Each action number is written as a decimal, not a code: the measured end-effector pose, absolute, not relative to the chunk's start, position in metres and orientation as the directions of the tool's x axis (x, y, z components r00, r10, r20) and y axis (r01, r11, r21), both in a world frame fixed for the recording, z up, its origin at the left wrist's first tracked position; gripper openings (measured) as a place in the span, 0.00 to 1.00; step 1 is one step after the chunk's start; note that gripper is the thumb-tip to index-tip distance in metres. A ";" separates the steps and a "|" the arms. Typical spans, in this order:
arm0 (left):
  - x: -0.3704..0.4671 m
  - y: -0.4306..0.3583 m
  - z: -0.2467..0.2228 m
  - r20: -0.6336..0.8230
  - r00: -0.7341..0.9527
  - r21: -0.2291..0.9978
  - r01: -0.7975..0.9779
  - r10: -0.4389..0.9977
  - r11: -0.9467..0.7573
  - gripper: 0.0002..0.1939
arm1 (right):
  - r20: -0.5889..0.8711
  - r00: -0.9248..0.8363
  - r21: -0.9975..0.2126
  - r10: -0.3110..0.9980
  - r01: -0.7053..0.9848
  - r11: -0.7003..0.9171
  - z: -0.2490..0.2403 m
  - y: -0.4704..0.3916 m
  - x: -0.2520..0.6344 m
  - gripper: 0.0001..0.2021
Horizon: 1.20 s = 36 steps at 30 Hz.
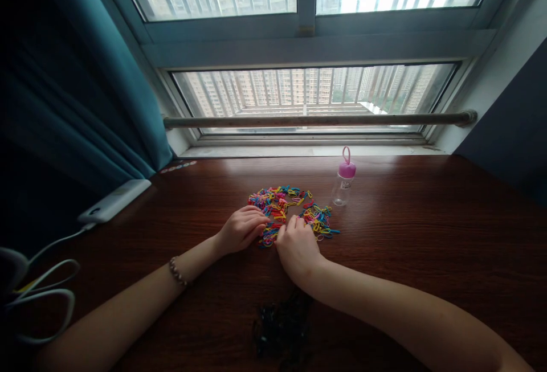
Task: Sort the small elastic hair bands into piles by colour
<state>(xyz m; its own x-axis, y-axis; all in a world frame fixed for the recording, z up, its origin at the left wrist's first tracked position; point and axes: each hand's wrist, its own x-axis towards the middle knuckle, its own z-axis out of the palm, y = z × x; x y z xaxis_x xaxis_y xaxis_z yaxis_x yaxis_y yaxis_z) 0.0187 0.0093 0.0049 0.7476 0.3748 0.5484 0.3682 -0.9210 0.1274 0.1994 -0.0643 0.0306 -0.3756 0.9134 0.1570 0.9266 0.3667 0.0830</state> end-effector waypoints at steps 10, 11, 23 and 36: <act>0.029 0.004 0.019 0.314 0.859 0.134 0.381 0.404 -0.915 0.25 | 0.002 -0.388 -0.009 0.922 0.922 0.388 0.064 -0.058 0.216 0.10; 0.030 0.004 0.020 0.282 0.867 0.138 0.388 0.411 -0.911 0.26 | 0.009 -0.383 -0.023 0.924 0.923 0.383 0.067 -0.051 0.221 0.10; 0.026 0.009 0.008 0.389 0.709 0.141 0.585 0.588 -0.798 0.19 | 0.187 -0.260 -0.282 0.947 0.909 0.306 0.032 0.022 0.263 0.14; 0.049 0.026 0.012 0.391 0.772 0.128 0.494 0.501 -0.860 0.20 | 0.260 -0.210 -0.340 0.943 0.894 0.293 0.011 0.031 0.275 0.13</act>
<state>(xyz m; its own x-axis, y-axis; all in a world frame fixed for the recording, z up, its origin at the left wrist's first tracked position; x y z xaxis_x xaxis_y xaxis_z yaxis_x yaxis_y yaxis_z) 0.0489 0.0262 0.0121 0.7718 0.5012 0.3912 0.4937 -0.8602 0.1280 0.2753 0.0306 0.0114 -0.2099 0.9426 0.2597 0.8939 0.2926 -0.3396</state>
